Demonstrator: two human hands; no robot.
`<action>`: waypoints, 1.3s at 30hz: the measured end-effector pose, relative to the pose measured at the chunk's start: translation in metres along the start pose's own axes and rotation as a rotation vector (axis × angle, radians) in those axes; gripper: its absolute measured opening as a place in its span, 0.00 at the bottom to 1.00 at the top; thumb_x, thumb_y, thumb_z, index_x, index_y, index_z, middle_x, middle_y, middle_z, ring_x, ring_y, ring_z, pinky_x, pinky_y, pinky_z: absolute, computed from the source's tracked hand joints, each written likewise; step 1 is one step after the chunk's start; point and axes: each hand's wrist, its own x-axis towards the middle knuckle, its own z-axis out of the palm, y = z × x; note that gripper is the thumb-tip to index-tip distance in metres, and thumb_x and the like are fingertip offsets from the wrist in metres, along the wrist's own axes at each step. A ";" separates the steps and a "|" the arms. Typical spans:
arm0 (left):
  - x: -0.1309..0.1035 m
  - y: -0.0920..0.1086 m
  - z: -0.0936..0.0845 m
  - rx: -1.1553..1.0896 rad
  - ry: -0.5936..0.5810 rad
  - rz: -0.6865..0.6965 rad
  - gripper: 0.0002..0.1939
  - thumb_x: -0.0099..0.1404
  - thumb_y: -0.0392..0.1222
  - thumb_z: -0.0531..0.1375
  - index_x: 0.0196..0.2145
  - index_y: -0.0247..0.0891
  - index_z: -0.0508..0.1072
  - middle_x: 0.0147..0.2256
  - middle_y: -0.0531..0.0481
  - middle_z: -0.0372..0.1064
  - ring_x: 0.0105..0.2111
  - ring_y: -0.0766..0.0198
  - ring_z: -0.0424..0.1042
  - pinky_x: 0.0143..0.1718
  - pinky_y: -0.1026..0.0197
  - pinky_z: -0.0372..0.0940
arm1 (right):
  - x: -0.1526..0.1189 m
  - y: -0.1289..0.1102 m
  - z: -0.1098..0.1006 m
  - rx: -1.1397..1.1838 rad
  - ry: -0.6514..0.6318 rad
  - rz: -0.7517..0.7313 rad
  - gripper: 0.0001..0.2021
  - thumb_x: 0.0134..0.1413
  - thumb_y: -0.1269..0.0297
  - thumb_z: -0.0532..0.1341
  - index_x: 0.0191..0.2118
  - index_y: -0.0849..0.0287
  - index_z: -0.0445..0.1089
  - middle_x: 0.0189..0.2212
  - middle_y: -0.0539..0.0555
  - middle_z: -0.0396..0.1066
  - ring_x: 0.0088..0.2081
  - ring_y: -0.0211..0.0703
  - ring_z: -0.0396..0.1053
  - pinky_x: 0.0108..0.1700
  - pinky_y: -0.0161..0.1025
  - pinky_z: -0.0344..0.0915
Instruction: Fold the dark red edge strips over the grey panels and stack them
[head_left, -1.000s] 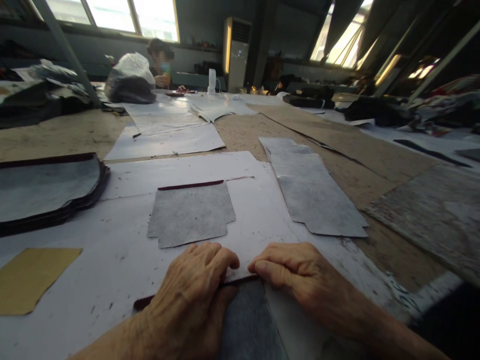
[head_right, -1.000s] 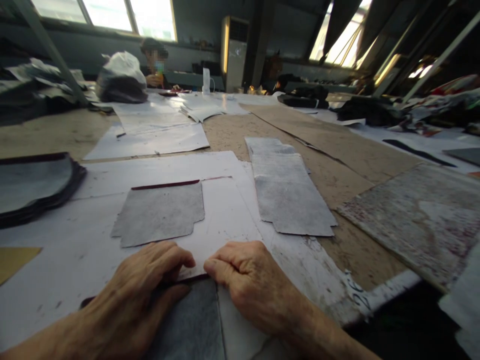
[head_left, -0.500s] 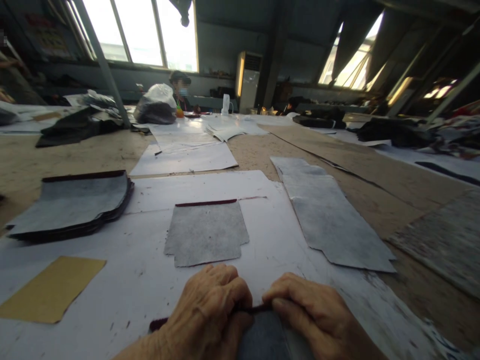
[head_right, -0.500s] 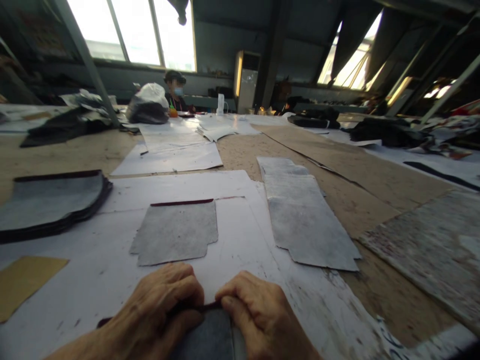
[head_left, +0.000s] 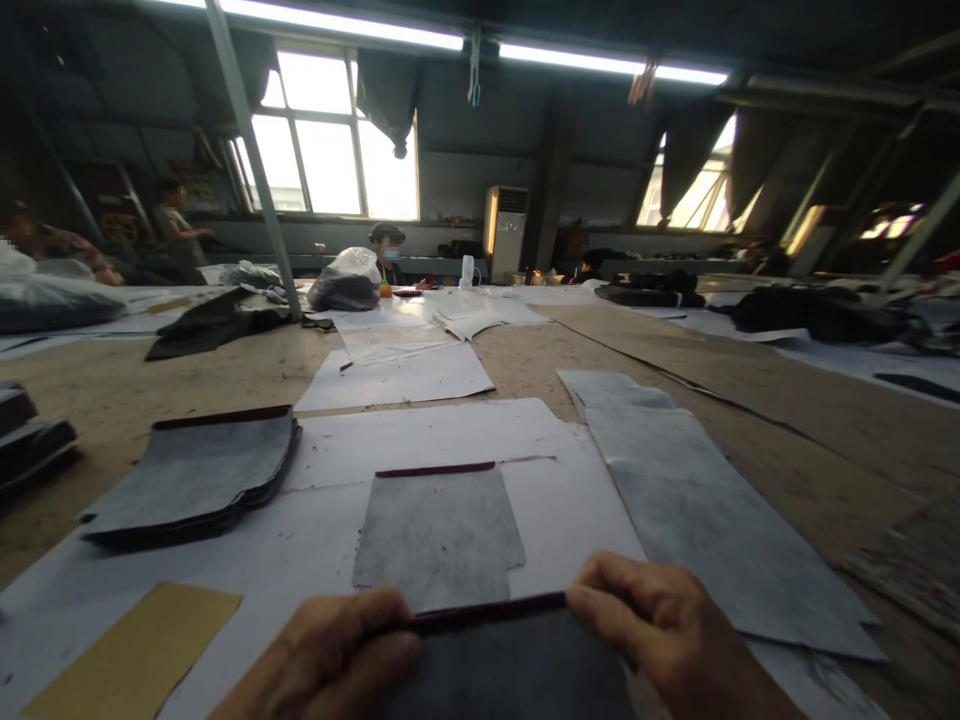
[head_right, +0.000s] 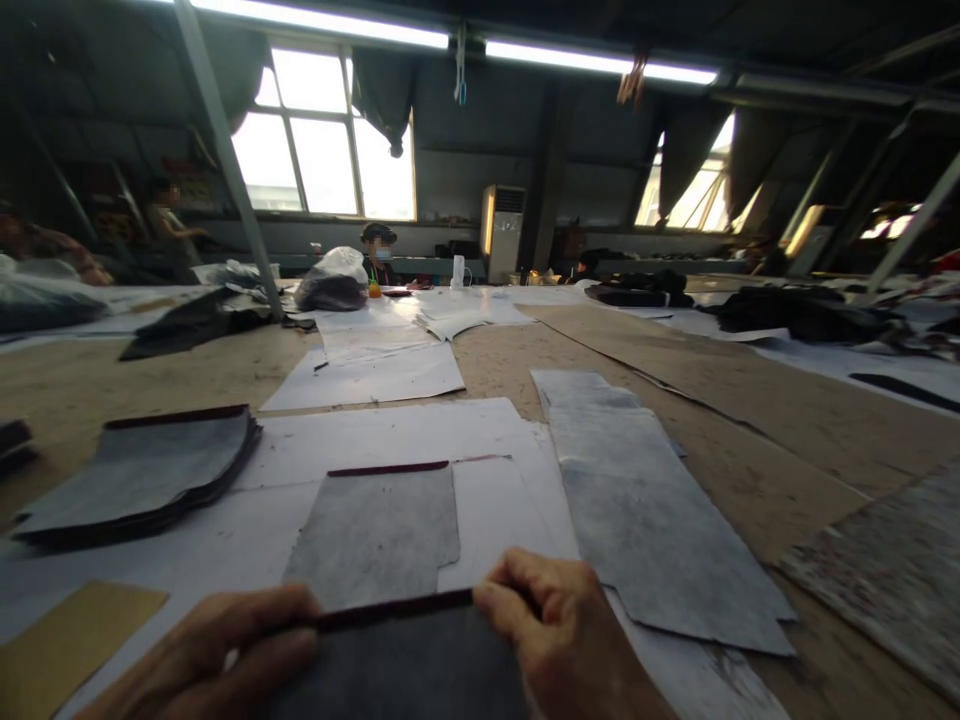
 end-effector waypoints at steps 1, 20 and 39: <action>0.003 -0.003 -0.008 -0.044 0.026 -0.059 0.16 0.61 0.52 0.51 0.29 0.39 0.71 0.26 0.54 0.67 0.26 0.66 0.64 0.28 0.68 0.58 | 0.010 -0.003 0.000 0.021 -0.023 0.027 0.13 0.47 0.59 0.53 0.18 0.59 0.60 0.14 0.45 0.50 0.19 0.32 0.49 0.22 0.32 0.48; 0.098 -0.033 -0.042 0.373 0.586 -0.168 0.11 0.57 0.42 0.53 0.30 0.43 0.76 0.34 0.52 0.70 0.36 0.60 0.68 0.39 0.61 0.58 | 0.136 -0.010 0.037 -0.430 0.138 -0.021 0.11 0.57 0.59 0.56 0.34 0.63 0.67 0.31 0.50 0.68 0.32 0.37 0.67 0.37 0.40 0.65; 0.099 -0.037 -0.036 0.732 0.606 -0.079 0.18 0.62 0.42 0.47 0.45 0.41 0.71 0.43 0.45 0.67 0.41 0.55 0.67 0.41 0.56 0.61 | 0.147 0.009 0.044 -0.567 0.212 -0.242 0.09 0.58 0.62 0.55 0.37 0.62 0.67 0.36 0.52 0.68 0.37 0.38 0.67 0.40 0.42 0.65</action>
